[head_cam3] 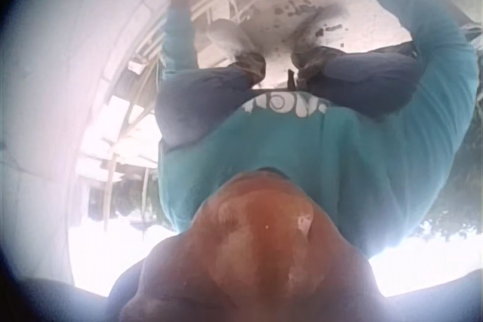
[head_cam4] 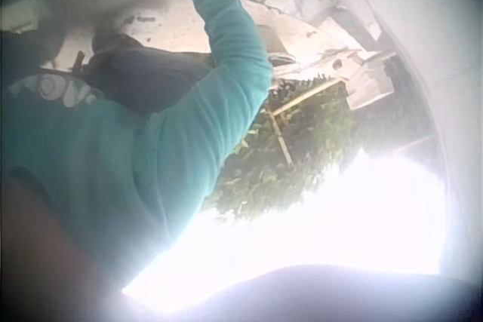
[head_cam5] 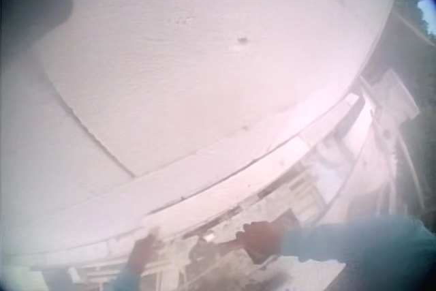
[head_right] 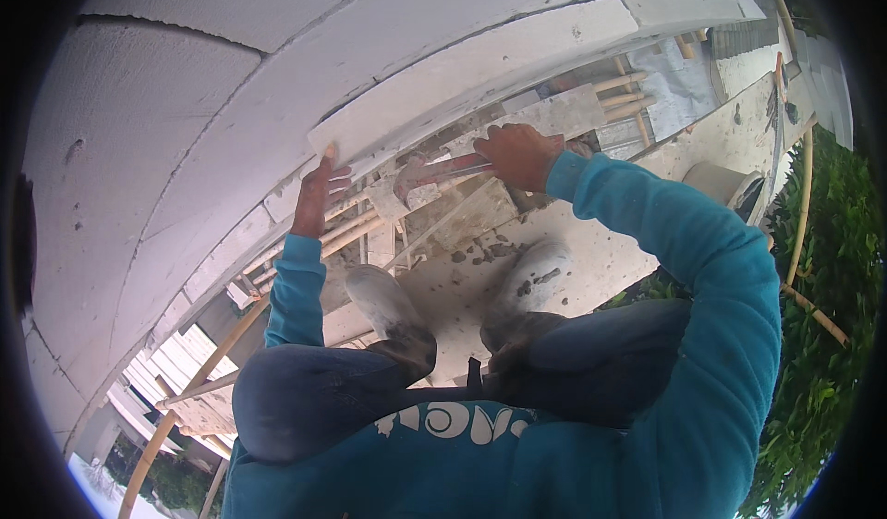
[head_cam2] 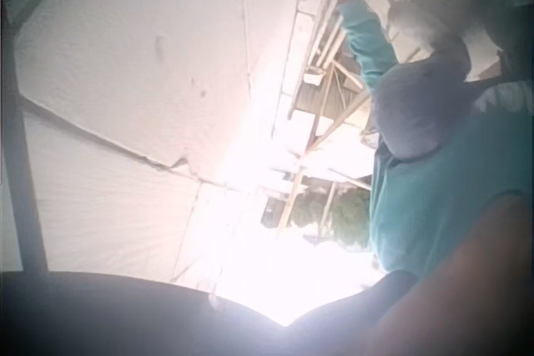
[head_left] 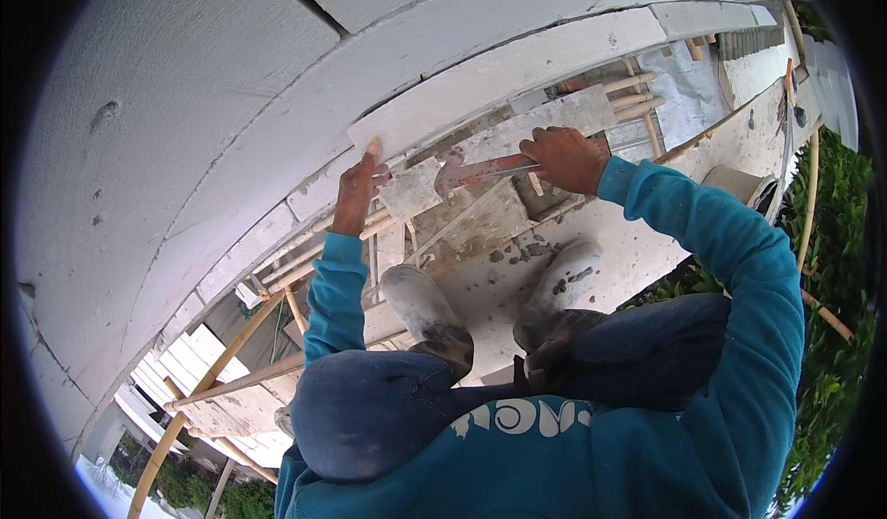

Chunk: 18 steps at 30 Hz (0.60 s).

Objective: The person applies mortar to a wall using a trowel, then places a white rectangular tile onto the mortar and presses it into position. The person repeats the process by applying more mortar and setting another tile.

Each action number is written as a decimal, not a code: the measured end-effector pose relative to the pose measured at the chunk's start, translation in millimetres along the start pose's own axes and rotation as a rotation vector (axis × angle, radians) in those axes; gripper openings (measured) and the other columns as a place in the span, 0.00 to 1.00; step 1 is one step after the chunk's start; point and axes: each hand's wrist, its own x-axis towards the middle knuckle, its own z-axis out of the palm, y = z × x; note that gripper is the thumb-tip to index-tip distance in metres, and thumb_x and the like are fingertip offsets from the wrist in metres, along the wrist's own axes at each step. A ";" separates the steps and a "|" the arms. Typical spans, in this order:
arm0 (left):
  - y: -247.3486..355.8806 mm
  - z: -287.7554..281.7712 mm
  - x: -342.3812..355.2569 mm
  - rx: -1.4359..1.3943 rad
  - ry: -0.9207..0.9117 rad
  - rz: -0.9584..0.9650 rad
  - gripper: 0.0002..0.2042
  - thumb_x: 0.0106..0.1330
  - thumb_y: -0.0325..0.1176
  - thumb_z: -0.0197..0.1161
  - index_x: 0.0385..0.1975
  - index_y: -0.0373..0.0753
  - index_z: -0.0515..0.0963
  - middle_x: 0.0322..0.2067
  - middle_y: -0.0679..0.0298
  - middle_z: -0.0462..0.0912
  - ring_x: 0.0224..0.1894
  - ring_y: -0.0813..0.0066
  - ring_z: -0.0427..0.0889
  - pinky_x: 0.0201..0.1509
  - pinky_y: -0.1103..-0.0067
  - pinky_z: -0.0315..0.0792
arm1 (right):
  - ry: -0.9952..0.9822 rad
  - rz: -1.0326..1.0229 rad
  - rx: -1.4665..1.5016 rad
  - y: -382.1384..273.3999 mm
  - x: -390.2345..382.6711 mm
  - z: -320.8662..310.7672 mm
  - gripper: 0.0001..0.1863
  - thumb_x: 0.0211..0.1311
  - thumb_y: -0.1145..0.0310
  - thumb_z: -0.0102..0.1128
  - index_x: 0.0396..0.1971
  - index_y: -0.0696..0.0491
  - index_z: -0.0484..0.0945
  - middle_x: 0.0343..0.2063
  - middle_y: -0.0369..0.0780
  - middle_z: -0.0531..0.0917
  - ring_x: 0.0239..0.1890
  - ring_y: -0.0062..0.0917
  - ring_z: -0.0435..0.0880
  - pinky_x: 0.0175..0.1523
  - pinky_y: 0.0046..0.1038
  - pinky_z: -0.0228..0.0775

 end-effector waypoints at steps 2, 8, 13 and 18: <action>-1.2 3.4 3.6 0.018 0.019 0.005 0.39 0.65 0.66 0.56 0.58 0.30 0.76 0.50 0.50 0.81 0.51 0.65 0.78 0.57 0.69 0.70 | -0.157 0.017 0.096 3.7 -15.4 -3.1 0.14 0.64 0.65 0.59 0.45 0.56 0.77 0.30 0.46 0.83 0.32 0.37 0.86 0.39 0.41 0.80; -2.7 -1.0 14.5 0.095 0.031 0.114 0.48 0.61 0.67 0.60 0.68 0.29 0.63 0.62 0.46 0.71 0.61 0.50 0.72 0.65 0.59 0.65 | -0.295 0.724 1.074 32.5 -73.4 -34.6 0.15 0.68 0.65 0.51 0.37 0.64 0.76 0.20 0.42 0.79 0.21 0.27 0.81 0.22 0.35 0.78; 7.3 25.9 9.2 0.059 0.176 0.482 0.54 0.55 0.47 0.75 0.68 0.17 0.46 0.63 0.34 0.66 0.66 0.47 0.68 0.71 0.66 0.60 | 0.254 1.065 1.207 151.4 -108.9 3.4 0.13 0.65 0.66 0.51 0.29 0.58 0.80 0.17 0.42 0.82 0.20 0.30 0.83 0.26 0.38 0.77; 2.4 43.3 8.6 0.414 0.363 0.475 0.57 0.46 0.46 0.81 0.65 0.18 0.48 0.57 0.33 0.71 0.60 0.42 0.73 0.66 0.63 0.68 | 1.253 1.034 1.501 148.4 -80.6 20.9 0.08 0.64 0.70 0.50 0.28 0.59 0.72 0.20 0.43 0.76 0.19 0.33 0.78 0.24 0.41 0.75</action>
